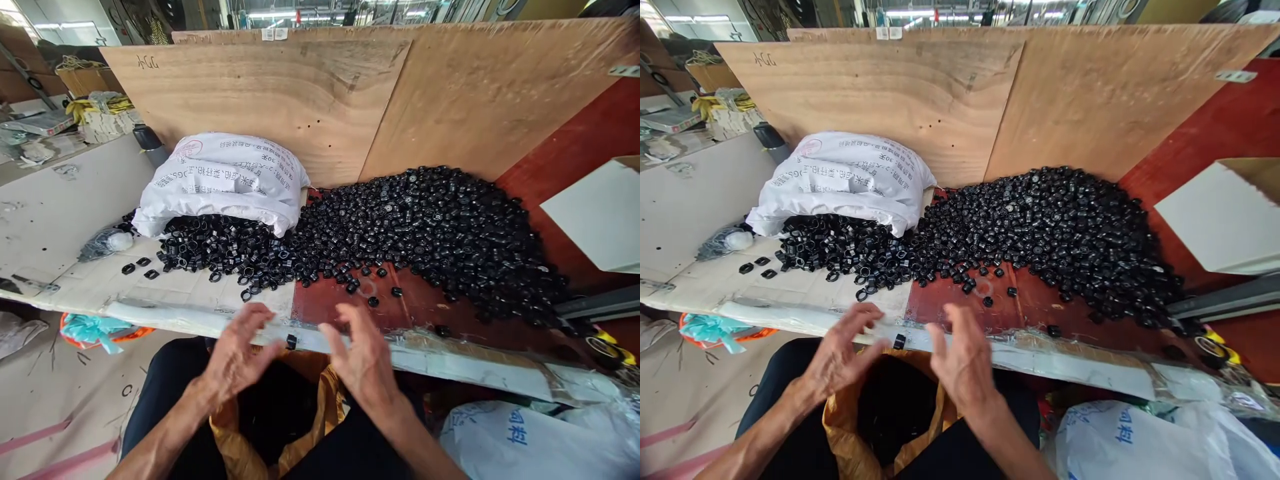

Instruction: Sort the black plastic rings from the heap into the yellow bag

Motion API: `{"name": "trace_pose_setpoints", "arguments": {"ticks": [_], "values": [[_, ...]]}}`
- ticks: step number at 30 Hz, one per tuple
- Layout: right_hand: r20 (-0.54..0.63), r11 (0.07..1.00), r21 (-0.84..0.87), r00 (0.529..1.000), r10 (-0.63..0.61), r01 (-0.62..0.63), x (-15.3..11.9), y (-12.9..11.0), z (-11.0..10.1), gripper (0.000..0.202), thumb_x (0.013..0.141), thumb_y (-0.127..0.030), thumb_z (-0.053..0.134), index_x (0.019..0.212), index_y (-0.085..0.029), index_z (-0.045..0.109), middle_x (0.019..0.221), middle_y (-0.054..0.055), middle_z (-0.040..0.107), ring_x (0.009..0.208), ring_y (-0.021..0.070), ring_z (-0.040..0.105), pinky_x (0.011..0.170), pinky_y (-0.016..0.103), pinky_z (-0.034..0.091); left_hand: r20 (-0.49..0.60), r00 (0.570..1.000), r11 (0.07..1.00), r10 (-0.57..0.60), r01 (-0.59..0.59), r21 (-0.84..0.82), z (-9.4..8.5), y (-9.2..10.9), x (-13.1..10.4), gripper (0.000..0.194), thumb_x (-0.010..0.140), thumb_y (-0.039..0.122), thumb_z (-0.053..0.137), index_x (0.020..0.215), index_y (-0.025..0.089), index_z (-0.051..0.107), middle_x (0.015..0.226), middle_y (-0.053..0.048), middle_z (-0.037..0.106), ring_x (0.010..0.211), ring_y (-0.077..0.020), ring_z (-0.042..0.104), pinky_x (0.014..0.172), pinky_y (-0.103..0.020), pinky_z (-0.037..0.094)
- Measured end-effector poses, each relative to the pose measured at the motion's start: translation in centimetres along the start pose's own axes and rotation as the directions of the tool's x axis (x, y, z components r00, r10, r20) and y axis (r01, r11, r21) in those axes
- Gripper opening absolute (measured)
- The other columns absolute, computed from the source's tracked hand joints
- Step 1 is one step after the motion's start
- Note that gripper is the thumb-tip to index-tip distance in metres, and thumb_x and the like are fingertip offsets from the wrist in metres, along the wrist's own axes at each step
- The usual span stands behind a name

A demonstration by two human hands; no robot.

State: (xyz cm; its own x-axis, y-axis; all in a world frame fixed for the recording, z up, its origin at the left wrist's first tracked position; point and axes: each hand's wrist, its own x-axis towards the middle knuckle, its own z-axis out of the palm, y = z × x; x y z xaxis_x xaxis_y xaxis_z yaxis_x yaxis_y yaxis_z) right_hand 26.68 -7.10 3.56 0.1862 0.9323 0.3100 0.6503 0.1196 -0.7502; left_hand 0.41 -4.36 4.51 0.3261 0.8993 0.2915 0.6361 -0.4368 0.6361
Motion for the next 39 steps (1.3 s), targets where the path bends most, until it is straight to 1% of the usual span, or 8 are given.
{"name": "trace_pose_setpoints", "arguments": {"ticks": [3,8,17,24,29,32,35,39], "values": [[-0.141,0.904,-0.418,0.989,0.036,-0.092,1.9,4.6,-2.9,0.056,0.093,-0.054,0.063,0.131,-0.014,0.06,0.119,0.023,0.061,0.101,0.0387,0.066,0.078,0.046,0.056,-0.227,0.939,0.899,-0.26,0.321,0.298,-1.9,-2.9,1.9,0.042,0.089,0.046,0.072,0.119,0.016,0.064,0.114,-0.012,0.064,0.076,-0.0231,0.07,0.076,-0.041,0.061],[-0.006,0.839,-0.543,0.999,0.054,-0.048,4.2,8.0,-1.3,0.05,0.097,-0.044,0.059,0.135,-0.012,0.057,0.117,0.021,0.059,0.093,0.0343,0.067,0.077,0.044,0.055,-0.109,0.943,0.779,-0.313,0.321,0.539,0.3,-3.7,5.1,0.046,0.09,0.047,0.07,0.122,0.015,0.062,0.119,-0.015,0.063,0.096,-0.0329,0.073,0.082,-0.042,0.059],[0.071,0.93,-0.351,0.994,-0.088,0.107,5.7,3.9,4.6,0.044,0.094,-0.024,0.057,0.135,-0.011,0.056,0.11,0.019,0.059,0.091,0.0319,0.065,0.074,0.042,0.057,-0.184,0.956,0.888,-0.226,0.281,0.365,6.7,-0.3,6.7,0.062,0.09,0.04,0.073,0.138,0.008,0.052,0.127,-0.022,0.062,0.105,-0.0373,0.072,0.084,-0.044,0.059],[-0.041,0.995,-0.067,0.997,-0.07,0.068,5.5,4.6,4.7,0.043,0.081,-0.013,0.056,0.124,-0.017,0.061,0.106,0.011,0.067,0.089,0.0251,0.066,0.083,0.041,0.057,-0.216,0.971,0.985,-0.099,0.126,0.118,6.0,-0.7,4.2,0.056,0.086,0.026,0.074,0.136,0.018,0.05,0.128,-0.014,0.056,0.078,-0.0177,0.066,0.078,-0.037,0.06],[-0.134,0.989,0.145,0.991,-0.02,0.04,4.3,3.8,2.9,0.022,0.088,-0.028,0.062,0.108,-0.019,0.064,0.097,0.006,0.068,0.066,0.0167,0.059,0.065,0.032,0.053,-0.141,0.987,0.988,-0.077,0.095,0.124,5.8,-1.4,3.6,0.029,0.089,0.022,0.07,0.116,0.022,0.061,0.102,-0.005,0.066,0.086,-0.0213,0.068,0.085,-0.036,0.059],[0.063,0.95,0.279,0.985,-0.163,0.139,2.8,2.6,1.4,0.016,0.091,-0.028,0.063,0.105,-0.021,0.066,0.094,0.004,0.064,0.069,0.0159,0.058,0.062,0.028,0.05,-0.171,0.98,0.987,-0.103,0.122,0.103,6.1,-1.8,3.8,0.032,0.088,0.019,0.069,0.119,0.022,0.059,0.096,-0.004,0.069,0.087,-0.022,0.071,0.084,-0.035,0.059],[0.318,0.94,0.308,0.916,-0.244,0.144,2.5,2.1,1.3,0.012,0.091,-0.021,0.062,0.102,-0.022,0.068,0.09,0.002,0.061,0.067,0.0145,0.058,0.062,0.027,0.048,-0.19,0.978,0.985,-0.09,0.116,0.128,6.2,-1.9,3.9,0.036,0.086,0.02,0.072,0.119,0.022,0.057,0.093,-0.003,0.072,0.086,-0.0222,0.072,0.081,-0.034,0.059],[0.312,0.951,0.273,0.921,-0.232,0.147,4.6,1.8,2.7,0.013,0.09,-0.017,0.062,0.1,-0.02,0.069,0.097,0.005,0.062,0.072,0.0156,0.06,0.064,0.028,0.048,-0.172,0.982,0.974,-0.074,0.108,0.2,6.1,-1.5,4.2,0.031,0.084,0.017,0.073,0.112,0.023,0.059,0.092,-0.003,0.073,0.084,-0.0225,0.073,0.079,-0.035,0.06]]}}
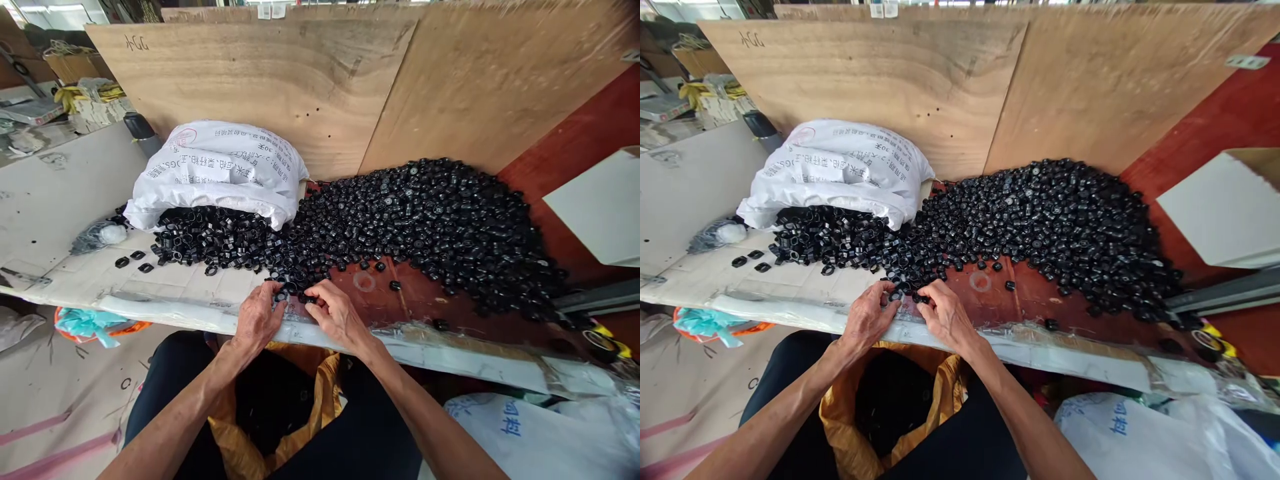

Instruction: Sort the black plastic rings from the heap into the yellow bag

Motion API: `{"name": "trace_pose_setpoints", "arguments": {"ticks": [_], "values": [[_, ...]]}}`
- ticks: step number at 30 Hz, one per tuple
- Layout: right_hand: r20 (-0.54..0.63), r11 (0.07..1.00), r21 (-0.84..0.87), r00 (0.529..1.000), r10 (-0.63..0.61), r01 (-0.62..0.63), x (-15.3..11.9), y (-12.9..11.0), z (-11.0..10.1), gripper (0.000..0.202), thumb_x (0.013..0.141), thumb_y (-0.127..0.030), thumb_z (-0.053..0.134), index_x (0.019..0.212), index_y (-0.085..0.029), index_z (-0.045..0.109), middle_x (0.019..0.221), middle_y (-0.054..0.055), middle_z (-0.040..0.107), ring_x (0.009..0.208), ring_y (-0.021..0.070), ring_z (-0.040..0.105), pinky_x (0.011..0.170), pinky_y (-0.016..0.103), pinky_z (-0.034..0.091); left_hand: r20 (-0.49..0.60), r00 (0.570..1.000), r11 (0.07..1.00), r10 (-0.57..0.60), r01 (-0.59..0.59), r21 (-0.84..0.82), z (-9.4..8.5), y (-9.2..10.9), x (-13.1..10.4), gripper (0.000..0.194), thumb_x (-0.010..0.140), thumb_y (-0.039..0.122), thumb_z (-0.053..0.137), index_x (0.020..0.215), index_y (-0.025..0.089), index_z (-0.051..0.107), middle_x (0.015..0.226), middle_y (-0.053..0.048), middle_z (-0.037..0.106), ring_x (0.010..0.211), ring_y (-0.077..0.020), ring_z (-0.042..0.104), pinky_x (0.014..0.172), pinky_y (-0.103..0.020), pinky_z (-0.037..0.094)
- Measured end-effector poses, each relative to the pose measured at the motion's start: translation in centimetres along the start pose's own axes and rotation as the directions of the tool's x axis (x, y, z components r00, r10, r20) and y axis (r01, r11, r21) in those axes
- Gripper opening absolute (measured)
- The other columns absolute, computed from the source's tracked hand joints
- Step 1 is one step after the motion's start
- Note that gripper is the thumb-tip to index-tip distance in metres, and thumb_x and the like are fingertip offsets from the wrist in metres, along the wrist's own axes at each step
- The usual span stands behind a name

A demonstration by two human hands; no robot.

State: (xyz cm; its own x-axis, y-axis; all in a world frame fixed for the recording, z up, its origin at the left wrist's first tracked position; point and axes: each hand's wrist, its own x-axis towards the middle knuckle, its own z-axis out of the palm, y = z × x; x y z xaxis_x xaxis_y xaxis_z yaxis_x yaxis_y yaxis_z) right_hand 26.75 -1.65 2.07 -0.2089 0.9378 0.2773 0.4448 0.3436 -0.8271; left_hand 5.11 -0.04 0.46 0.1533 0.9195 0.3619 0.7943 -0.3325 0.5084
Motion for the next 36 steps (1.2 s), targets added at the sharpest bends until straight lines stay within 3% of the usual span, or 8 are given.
{"name": "trace_pose_setpoints", "arguments": {"ticks": [4,10,17,21,29,36], "values": [[0.033,0.994,0.11,0.999,-0.03,0.026,2.3,-0.4,0.5,0.012,0.087,-0.016,0.066,0.097,-0.022,0.07,0.09,0.001,0.062,0.072,0.0153,0.06,0.065,0.028,0.048,0.008,1.0,0.996,0.012,-0.012,-0.09,-0.1,0.4,0.3,0.037,0.084,0.016,0.072,0.116,0.022,0.056,0.09,-0.002,0.074,0.077,-0.0204,0.074,0.074,-0.032,0.06],[-0.034,0.966,0.258,0.999,-0.011,0.02,2.5,-0.6,1.8,0.015,0.089,-0.018,0.066,0.101,-0.022,0.074,0.097,0.003,0.068,0.077,0.016,0.064,0.069,0.027,0.051,0.025,1.0,0.95,-0.014,0.021,-0.311,-0.2,0.5,-0.3,0.032,0.086,0.019,0.07,0.115,0.023,0.055,0.1,-0.002,0.075,0.072,-0.0151,0.073,0.072,-0.03,0.061],[-0.006,0.948,0.316,1.0,0.028,-0.025,2.3,0.1,2.0,0.013,0.09,-0.022,0.069,0.102,-0.023,0.073,0.098,0.003,0.07,0.074,0.0164,0.066,0.067,0.028,0.055,0.076,0.996,0.809,-0.049,0.084,-0.582,-1.1,0.2,-0.2,0.033,0.094,0.026,0.067,0.127,0.023,0.065,0.113,-0.007,0.07,0.096,-0.0187,0.073,0.084,-0.032,0.063],[-0.027,0.944,0.33,1.0,-0.002,0.011,2.3,0.1,2.0,0.012,0.09,-0.022,0.07,0.101,-0.024,0.073,0.098,0.003,0.07,0.074,0.0162,0.066,0.066,0.027,0.055,0.168,0.983,0.686,-0.078,0.175,-0.707,-1.5,0.5,0.2,0.025,0.094,0.03,0.069,0.117,0.021,0.071,0.112,-0.007,0.068,0.092,-0.0181,0.071,0.082,-0.03,0.06],[-0.041,0.94,0.339,0.999,-0.024,0.037,2.5,-0.5,1.5,0.01,0.09,-0.023,0.07,0.1,-0.023,0.074,0.101,0.004,0.069,0.077,0.0169,0.065,0.066,0.028,0.053,0.257,0.95,0.545,-0.179,0.313,-0.778,-1.0,1.5,0.5,0.025,0.088,0.032,0.075,0.108,0.018,0.07,0.094,-0.003,0.07,0.079,-0.0141,0.066,0.076,-0.026,0.055],[0.018,0.92,0.391,1.0,-0.005,-0.003,2.5,-0.7,1.4,0.016,0.091,-0.023,0.065,0.105,-0.024,0.073,0.103,0.004,0.066,0.076,0.0157,0.063,0.065,0.028,0.052,0.289,0.942,0.57,-0.173,0.335,-0.75,-1.5,1.6,0.4,0.027,0.087,0.03,0.076,0.11,0.018,0.071,0.094,-0.004,0.07,0.082,-0.0148,0.065,0.079,-0.028,0.055]]}}
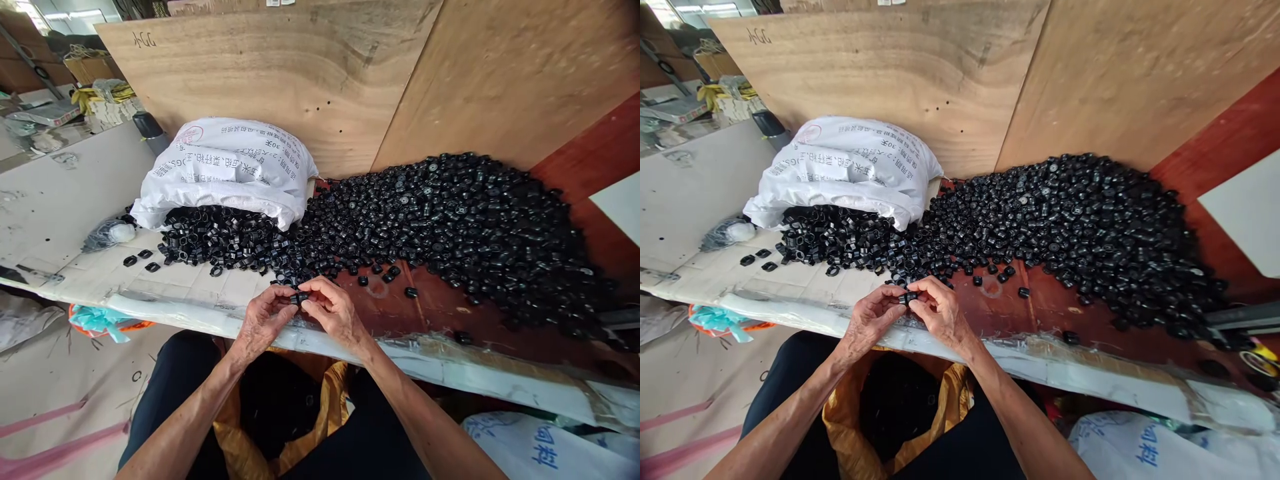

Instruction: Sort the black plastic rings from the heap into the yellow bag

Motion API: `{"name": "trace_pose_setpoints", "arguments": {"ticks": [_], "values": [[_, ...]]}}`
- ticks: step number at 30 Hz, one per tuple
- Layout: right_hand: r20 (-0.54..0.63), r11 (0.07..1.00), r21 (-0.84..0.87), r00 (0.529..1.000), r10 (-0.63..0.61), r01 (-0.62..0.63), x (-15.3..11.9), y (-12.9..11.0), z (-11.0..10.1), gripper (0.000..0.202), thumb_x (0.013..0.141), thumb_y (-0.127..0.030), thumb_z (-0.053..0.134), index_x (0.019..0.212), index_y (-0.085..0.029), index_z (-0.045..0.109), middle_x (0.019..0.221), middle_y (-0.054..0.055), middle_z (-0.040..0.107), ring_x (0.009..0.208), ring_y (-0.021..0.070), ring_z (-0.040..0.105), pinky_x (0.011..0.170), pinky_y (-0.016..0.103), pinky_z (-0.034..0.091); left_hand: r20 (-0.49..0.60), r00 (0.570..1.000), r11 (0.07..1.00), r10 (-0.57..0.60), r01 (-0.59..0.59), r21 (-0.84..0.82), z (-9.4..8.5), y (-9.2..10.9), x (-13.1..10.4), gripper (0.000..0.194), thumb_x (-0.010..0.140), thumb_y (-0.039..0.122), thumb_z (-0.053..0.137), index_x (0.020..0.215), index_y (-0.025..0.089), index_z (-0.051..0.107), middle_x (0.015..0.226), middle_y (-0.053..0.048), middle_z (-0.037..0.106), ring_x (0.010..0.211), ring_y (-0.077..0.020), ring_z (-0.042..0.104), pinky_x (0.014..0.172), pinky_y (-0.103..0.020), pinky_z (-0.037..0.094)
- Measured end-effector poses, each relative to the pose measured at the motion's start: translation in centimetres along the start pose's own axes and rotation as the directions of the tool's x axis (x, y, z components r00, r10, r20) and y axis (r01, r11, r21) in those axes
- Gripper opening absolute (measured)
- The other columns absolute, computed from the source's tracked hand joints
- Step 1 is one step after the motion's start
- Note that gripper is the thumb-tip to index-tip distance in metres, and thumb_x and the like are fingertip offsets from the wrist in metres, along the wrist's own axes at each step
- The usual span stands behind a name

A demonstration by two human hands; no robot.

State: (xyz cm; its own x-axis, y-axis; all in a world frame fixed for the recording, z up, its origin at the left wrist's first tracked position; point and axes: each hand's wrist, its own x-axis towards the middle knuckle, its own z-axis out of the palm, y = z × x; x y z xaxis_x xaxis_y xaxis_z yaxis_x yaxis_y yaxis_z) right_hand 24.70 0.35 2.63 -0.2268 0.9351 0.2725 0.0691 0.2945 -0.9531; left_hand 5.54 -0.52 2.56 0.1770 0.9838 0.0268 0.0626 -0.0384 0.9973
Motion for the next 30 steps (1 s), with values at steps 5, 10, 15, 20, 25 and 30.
{"name": "trace_pose_setpoints", "arguments": {"ticks": [5,10,15,20,25,30], "values": [[0.013,0.999,0.036,1.0,0.028,-0.028,0.0,0.0,0.0,0.013,0.088,-0.025,0.068,0.101,-0.023,0.071,0.099,0.003,0.065,0.076,0.0154,0.062,0.065,0.027,0.051,-0.029,0.999,1.0,0.019,-0.019,-0.003,0.0,-0.1,-0.1,0.026,0.085,0.03,0.077,0.107,0.018,0.07,0.095,-0.004,0.07,0.083,-0.0153,0.065,0.079,-0.028,0.056],[-0.041,0.999,-0.007,0.998,0.043,-0.043,-0.1,-0.4,-0.3,0.022,0.087,-0.023,0.066,0.108,-0.024,0.072,0.097,0.002,0.066,0.079,0.0165,0.061,0.07,0.028,0.052,-0.016,1.0,1.0,0.025,-0.025,-0.004,0.1,0.1,-0.2,0.027,0.086,0.032,0.077,0.107,0.018,0.07,0.098,-0.005,0.072,0.083,-0.0157,0.067,0.082,-0.029,0.057],[-0.049,1.0,0.002,0.999,0.02,-0.02,0.0,-0.3,-0.4,0.014,0.089,-0.026,0.065,0.1,-0.024,0.074,0.106,0.005,0.067,0.085,0.0177,0.064,0.068,0.027,0.054,-0.01,1.0,1.0,0.014,-0.014,-0.004,0.1,0.6,-0.3,0.027,0.086,0.034,0.077,0.106,0.018,0.069,0.096,-0.005,0.072,0.079,-0.0148,0.068,0.079,-0.029,0.057],[-0.127,0.997,0.073,0.992,0.025,-0.016,0.0,0.2,-0.4,0.008,0.086,-0.025,0.073,0.092,-0.023,0.068,0.106,0.006,0.073,0.09,0.0194,0.07,0.079,0.03,0.058,-0.031,0.999,1.0,0.015,-0.016,-0.02,0.2,0.5,-0.4,0.025,0.086,0.031,0.077,0.104,0.018,0.068,0.091,-0.003,0.071,0.078,-0.0141,0.066,0.077,-0.027,0.056],[-0.104,0.999,0.008,0.994,-0.032,0.033,0.1,0.3,-0.1,0.011,0.086,-0.025,0.075,0.077,-0.021,0.069,0.1,0.006,0.075,0.087,0.0201,0.071,0.076,0.031,0.059,-0.033,0.999,0.998,0.012,-0.014,-0.065,0.1,0.4,-0.4,0.025,0.085,0.031,0.079,0.103,0.017,0.069,0.091,-0.004,0.071,0.078,-0.0139,0.066,0.075,-0.026,0.056],[-0.123,0.999,-0.022,0.992,-0.036,0.034,0.0,0.7,0.1,0.01,0.087,-0.027,0.075,0.096,-0.024,0.075,0.098,0.005,0.076,0.083,0.02,0.071,0.075,0.031,0.061,-0.054,0.998,0.998,0.034,-0.037,-0.051,0.0,-0.1,-0.3,0.027,0.084,0.031,0.08,0.105,0.018,0.07,0.094,-0.004,0.071,0.08,-0.0143,0.067,0.076,-0.026,0.058]]}}
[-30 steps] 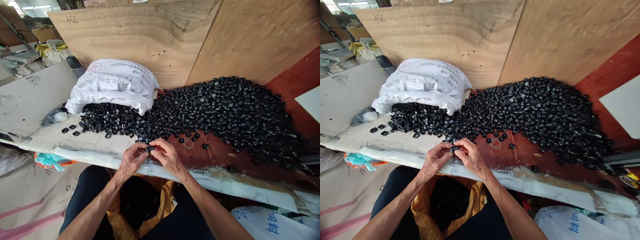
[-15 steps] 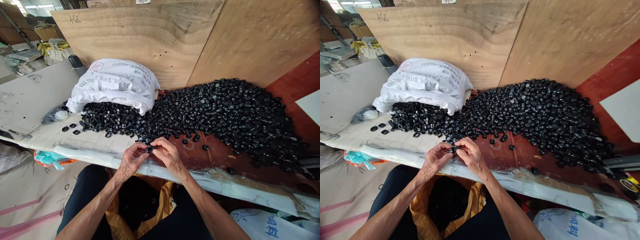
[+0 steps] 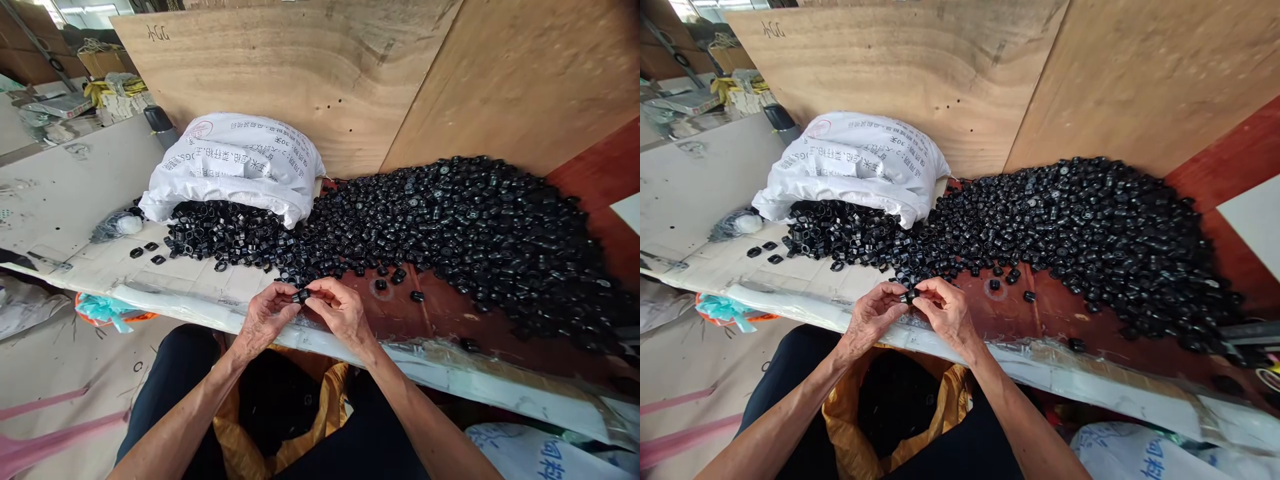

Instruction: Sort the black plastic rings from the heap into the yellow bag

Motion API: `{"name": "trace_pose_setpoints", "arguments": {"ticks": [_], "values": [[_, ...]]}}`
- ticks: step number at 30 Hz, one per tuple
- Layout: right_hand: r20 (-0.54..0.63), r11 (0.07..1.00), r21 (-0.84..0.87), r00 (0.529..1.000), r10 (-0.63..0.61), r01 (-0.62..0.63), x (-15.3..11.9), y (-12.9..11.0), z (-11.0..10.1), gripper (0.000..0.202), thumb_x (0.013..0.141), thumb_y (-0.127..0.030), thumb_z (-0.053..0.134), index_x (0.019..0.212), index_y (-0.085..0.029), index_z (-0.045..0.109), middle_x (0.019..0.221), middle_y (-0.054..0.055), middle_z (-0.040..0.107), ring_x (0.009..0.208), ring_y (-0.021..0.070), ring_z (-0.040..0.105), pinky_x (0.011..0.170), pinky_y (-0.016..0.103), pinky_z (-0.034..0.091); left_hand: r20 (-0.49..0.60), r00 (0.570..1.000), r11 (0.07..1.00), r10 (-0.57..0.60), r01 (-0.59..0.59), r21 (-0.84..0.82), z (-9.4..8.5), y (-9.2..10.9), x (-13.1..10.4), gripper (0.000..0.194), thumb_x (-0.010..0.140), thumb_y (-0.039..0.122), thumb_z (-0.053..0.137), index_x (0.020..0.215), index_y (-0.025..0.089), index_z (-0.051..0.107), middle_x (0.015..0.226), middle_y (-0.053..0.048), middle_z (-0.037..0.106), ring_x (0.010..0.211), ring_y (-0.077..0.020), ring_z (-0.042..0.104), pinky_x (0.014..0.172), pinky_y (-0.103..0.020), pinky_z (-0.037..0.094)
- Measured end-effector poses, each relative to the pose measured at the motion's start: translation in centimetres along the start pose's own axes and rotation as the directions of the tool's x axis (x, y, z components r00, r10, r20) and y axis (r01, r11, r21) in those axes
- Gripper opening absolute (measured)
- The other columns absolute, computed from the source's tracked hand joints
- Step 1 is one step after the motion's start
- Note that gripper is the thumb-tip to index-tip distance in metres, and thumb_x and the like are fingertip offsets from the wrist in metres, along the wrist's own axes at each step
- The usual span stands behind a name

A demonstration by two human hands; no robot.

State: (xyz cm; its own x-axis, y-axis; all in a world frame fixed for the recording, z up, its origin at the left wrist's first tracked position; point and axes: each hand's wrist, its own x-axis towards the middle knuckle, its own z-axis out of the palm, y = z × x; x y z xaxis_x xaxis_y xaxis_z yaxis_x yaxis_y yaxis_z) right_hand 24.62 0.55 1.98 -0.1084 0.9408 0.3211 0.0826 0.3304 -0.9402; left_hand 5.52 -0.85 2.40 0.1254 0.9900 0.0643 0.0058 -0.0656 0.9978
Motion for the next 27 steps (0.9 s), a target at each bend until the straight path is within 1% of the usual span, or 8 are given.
{"name": "trace_pose_setpoints", "arguments": {"ticks": [3,7,11,14,18,21,24,27], "values": [[0.053,0.997,-0.06,0.998,-0.044,0.047,0.0,-0.2,-0.1,0.018,0.091,-0.024,0.07,0.108,-0.025,0.077,0.105,0.005,0.076,0.087,0.0201,0.072,0.078,0.032,0.06,0.004,0.999,0.999,0.035,-0.035,0.009,-0.1,-0.4,0.0,0.027,0.086,0.031,0.079,0.107,0.018,0.07,0.105,-0.006,0.072,0.083,-0.0149,0.07,0.08,-0.028,0.06],[0.098,0.987,-0.141,0.994,-0.058,0.071,0.0,-0.6,-0.1,0.012,0.093,-0.024,0.068,0.101,-0.025,0.076,0.097,0.004,0.074,0.08,0.0193,0.069,0.07,0.031,0.055,0.025,0.996,0.994,0.089,-0.09,0.067,-0.1,-0.9,0.0,0.025,0.09,0.034,0.075,0.111,0.019,0.071,0.118,-0.009,0.07,0.091,-0.0171,0.072,0.086,-0.031,0.062],[0.086,0.97,-0.223,0.993,-0.078,0.096,-0.1,-0.3,0.0,0.008,0.095,-0.029,0.068,0.094,-0.023,0.074,0.086,0.004,0.071,0.073,0.0189,0.065,0.065,0.03,0.051,0.042,0.984,0.975,0.176,-0.18,0.129,-0.2,-1.4,-0.1,0.021,0.093,0.032,0.072,0.11,0.02,0.072,0.119,-0.009,0.071,0.103,-0.02,0.072,0.092,-0.033,0.061],[0.103,0.937,-0.307,0.985,-0.138,0.164,-0.1,0.4,0.3,0.024,0.102,-0.032,0.06,0.083,-0.023,0.07,0.074,0.002,0.064,0.065,0.0171,0.058,0.063,0.029,0.046,0.068,0.967,0.945,0.245,-0.254,0.204,-0.4,-1.2,-0.2,0.017,0.095,0.029,0.071,0.11,0.02,0.073,0.117,-0.009,0.072,0.108,-0.0211,0.071,0.097,-0.036,0.059],[0.126,0.911,-0.357,0.977,-0.171,0.206,-0.2,1.2,0.5,0.039,0.107,-0.037,0.053,0.073,-0.024,0.066,0.06,-0.001,0.05,0.057,0.0153,0.048,0.059,0.028,0.042,0.15,0.958,0.933,0.246,-0.276,0.232,-0.4,-0.5,-0.3,0.015,0.098,0.027,0.067,0.111,0.021,0.073,0.117,-0.01,0.072,0.108,-0.0213,0.071,0.097,-0.036,0.058],[0.075,0.945,-0.294,0.989,-0.127,0.143,-0.4,0.9,0.5,0.024,0.102,-0.042,0.061,0.089,-0.024,0.07,0.066,-0.001,0.056,0.058,0.015,0.051,0.057,0.027,0.044,0.147,0.967,0.947,0.21,-0.239,0.216,-0.2,-0.4,-0.3,0.017,0.098,0.03,0.067,0.11,0.021,0.073,0.117,-0.01,0.072,0.108,-0.022,0.071,0.096,-0.037,0.058],[0.104,0.959,-0.231,0.984,-0.146,0.167,-0.5,0.4,0.4,0.021,0.1,-0.041,0.062,0.108,-0.024,0.071,0.081,0.004,0.066,0.065,0.0175,0.061,0.061,0.029,0.05,0.072,0.978,0.965,0.194,-0.204,0.168,-0.1,-0.9,-0.3,0.02,0.096,0.033,0.07,0.11,0.02,0.071,0.116,-0.009,0.072,0.105,-0.0215,0.071,0.094,-0.035,0.06],[0.133,0.932,-0.289,0.974,-0.186,0.217,-0.5,0.6,0.3,0.022,0.104,-0.037,0.056,0.099,-0.025,0.074,0.075,0.004,0.066,0.064,0.0182,0.061,0.064,0.031,0.05,0.068,0.975,0.961,0.21,-0.218,0.169,-0.2,-1.2,-0.2,0.02,0.095,0.033,0.07,0.112,0.02,0.071,0.115,-0.009,0.071,0.105,-0.0211,0.071,0.093,-0.035,0.06]]}}
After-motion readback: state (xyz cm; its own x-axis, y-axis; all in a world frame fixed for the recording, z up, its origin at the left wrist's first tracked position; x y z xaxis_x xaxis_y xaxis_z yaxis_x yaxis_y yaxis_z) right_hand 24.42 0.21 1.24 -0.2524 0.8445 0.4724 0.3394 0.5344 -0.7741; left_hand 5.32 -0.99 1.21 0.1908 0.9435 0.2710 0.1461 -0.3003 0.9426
